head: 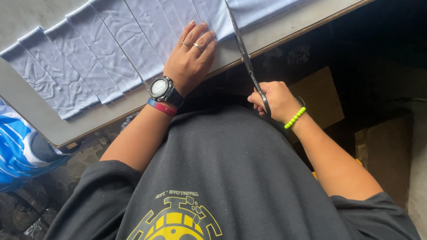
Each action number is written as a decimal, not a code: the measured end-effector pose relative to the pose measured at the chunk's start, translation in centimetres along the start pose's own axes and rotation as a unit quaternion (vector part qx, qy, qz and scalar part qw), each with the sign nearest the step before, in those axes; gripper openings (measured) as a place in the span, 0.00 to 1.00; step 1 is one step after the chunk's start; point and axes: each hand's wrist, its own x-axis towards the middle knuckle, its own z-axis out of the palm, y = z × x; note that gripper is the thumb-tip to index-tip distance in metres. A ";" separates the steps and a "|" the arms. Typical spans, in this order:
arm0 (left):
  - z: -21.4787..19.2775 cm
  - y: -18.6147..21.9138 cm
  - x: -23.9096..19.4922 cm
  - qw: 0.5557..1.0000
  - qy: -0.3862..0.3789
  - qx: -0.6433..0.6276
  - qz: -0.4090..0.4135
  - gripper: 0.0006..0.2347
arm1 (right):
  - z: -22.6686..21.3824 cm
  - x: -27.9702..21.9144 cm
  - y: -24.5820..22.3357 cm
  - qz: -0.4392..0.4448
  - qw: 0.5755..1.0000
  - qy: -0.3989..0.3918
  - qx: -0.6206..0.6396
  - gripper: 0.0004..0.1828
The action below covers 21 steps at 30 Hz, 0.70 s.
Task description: Cutting a long piece of fabric into multiple strips using scissors and then gathering them into a folded stack.
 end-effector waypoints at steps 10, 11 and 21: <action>-0.2 -0.1 0.2 1.000 0.001 0.007 0.000 0.07 | -0.9 2.5 -3.7 0.029 0.999 -0.016 -0.035 0.14; -0.2 0.0 0.1 1.000 0.001 0.008 0.000 0.07 | -0.8 2.6 -3.5 0.026 0.999 -0.012 -0.045 0.15; -0.3 0.0 0.1 1.000 0.003 0.006 -0.001 0.06 | -1.0 2.3 -4.7 0.052 0.999 0.006 -0.009 0.14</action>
